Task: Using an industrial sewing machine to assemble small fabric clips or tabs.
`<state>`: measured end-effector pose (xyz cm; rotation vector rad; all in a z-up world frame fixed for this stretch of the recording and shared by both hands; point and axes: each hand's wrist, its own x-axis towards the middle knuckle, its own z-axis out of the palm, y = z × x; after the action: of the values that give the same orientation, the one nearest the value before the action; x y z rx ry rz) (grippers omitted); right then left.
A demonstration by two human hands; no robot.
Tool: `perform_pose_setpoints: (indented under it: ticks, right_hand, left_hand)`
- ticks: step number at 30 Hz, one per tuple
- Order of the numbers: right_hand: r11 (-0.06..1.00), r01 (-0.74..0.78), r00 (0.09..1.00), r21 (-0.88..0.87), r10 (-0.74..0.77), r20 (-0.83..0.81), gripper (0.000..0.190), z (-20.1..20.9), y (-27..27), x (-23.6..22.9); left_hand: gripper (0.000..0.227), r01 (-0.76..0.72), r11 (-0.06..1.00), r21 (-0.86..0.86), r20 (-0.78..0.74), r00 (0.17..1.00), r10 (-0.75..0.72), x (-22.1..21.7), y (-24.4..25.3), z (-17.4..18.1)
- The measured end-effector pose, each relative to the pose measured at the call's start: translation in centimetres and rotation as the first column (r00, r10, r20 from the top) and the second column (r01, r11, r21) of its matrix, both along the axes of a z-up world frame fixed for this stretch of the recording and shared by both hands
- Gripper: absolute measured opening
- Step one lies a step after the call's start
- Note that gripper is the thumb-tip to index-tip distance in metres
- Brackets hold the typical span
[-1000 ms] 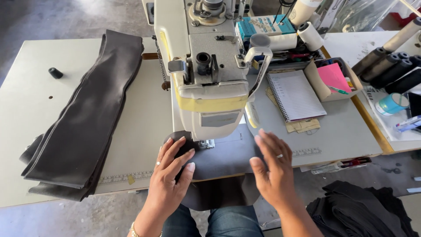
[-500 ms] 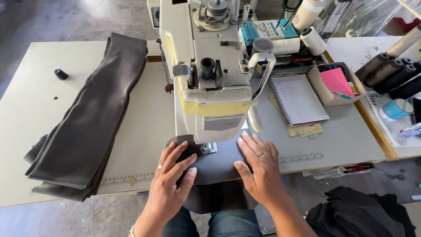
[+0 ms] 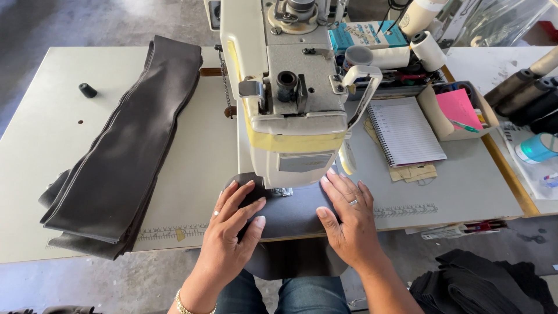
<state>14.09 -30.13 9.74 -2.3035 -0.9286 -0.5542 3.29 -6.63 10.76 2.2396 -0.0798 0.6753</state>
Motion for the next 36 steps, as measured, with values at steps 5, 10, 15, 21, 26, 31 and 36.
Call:
perform_pose_setpoints:
  ticks: [5,10,15,21,26,31,36]
  right_hand:
    - [1.0,0.0,1.0,0.006,0.001,-0.008,0.049,-0.5,0.1,0.2]
    - [1.0,0.003,1.0,0.012,-0.003,-0.017,0.047,-0.6,0.2,0.5]
    - [1.0,0.011,1.0,0.0,-0.011,-0.022,0.048,-0.4,0.1,0.4]
    - [1.0,0.019,0.998,-0.01,-0.02,-0.057,0.049,-0.1,0.0,0.2]
    - [1.0,0.001,0.998,-0.023,-0.002,-0.058,0.048,0.7,-0.1,-0.2]
    - [0.993,-0.086,0.996,0.076,0.084,0.032,0.043,2.8,-0.2,-2.4]
    - [0.98,-0.059,0.998,0.192,0.058,0.01,0.039,3.1,-1.8,-6.3]
  left_hand:
    - [0.03,0.003,1.0,0.007,0.0,1.0,-0.003,0.2,0.3,-0.2]
    - [0.031,0.013,1.0,0.017,0.005,1.0,-0.013,0.5,0.7,0.2]
    - [0.027,-0.111,0.967,0.232,0.121,0.989,0.084,0.1,-0.1,0.4]
    - [0.03,-0.063,0.928,0.368,0.253,0.967,-0.034,-1.1,-2.5,1.2]
    - [0.045,-0.05,0.834,0.549,0.198,0.978,-0.072,-0.9,-2.9,2.0]
    - [0.026,-0.014,0.893,0.449,0.231,0.968,-0.101,-0.7,-2.7,2.2]
    - [0.022,0.161,0.978,0.131,0.197,0.963,-0.185,-2.9,-0.1,2.2]
